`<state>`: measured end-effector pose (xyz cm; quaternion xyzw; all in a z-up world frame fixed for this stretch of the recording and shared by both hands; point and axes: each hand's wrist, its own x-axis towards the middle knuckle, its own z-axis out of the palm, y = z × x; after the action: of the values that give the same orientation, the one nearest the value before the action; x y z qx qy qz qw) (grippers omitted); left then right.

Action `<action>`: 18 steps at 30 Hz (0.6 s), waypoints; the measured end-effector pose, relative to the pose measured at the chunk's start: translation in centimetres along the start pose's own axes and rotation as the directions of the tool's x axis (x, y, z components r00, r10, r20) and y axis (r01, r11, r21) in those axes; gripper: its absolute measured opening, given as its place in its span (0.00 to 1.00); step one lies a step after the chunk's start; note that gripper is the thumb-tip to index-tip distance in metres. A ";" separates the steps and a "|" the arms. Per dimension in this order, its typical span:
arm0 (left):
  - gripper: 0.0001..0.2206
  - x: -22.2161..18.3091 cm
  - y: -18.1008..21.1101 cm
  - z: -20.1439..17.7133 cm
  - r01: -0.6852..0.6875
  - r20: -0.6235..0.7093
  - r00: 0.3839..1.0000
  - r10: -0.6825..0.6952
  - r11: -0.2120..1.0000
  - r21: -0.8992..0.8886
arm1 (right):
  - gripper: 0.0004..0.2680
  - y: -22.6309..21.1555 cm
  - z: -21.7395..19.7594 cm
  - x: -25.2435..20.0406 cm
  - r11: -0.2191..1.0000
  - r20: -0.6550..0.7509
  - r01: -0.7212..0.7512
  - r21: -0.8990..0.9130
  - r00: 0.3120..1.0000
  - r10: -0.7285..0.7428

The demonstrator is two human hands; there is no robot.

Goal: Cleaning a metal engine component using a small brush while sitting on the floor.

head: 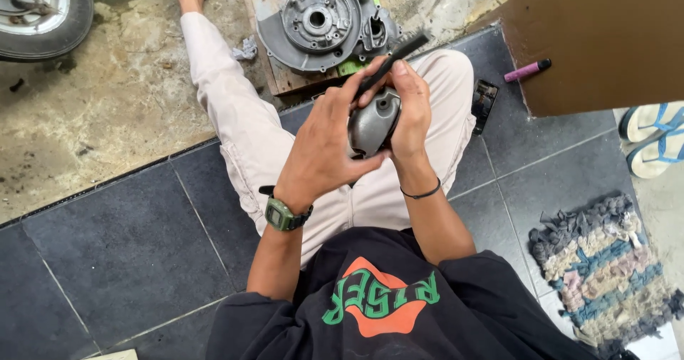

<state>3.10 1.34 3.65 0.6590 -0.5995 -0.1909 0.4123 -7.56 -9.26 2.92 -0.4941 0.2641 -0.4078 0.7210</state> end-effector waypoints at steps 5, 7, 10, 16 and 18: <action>0.47 0.7 0.0 0.4 0.025 -0.028 0.999 -0.028 0.996 -0.085 | 0.12 -0.1 0.3 0.3 0.999 0.018 0.033 -0.008 0.999 -0.032; 0.47 0.0 0.3 1.0 0.059 -0.041 0.997 -0.064 0.992 -0.112 | 0.11 0.2 0.2 -0.2 0.998 0.010 0.036 0.042 0.999 -0.036; 0.45 0.1 0.2 1.9 0.070 -0.132 0.987 -0.091 0.985 -0.158 | 0.10 -0.1 0.1 0.2 0.989 0.001 0.033 0.141 0.999 -0.033; 0.35 0.4 0.2 2.3 -0.092 -0.293 0.955 0.042 0.983 -0.160 | 0.14 -0.7 0.5 -0.4 0.864 0.102 -0.140 0.484 0.989 0.103; 0.36 0.2 0.0 2.5 -0.097 -0.331 0.943 0.048 0.986 -0.134 | 0.14 -0.3 0.9 -1.1 0.799 0.190 -0.192 0.570 0.977 0.099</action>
<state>1.34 0.35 2.23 0.6263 -0.5310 -0.1079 0.5604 -7.54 -7.94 3.49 -0.2556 0.1080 -0.3742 0.8848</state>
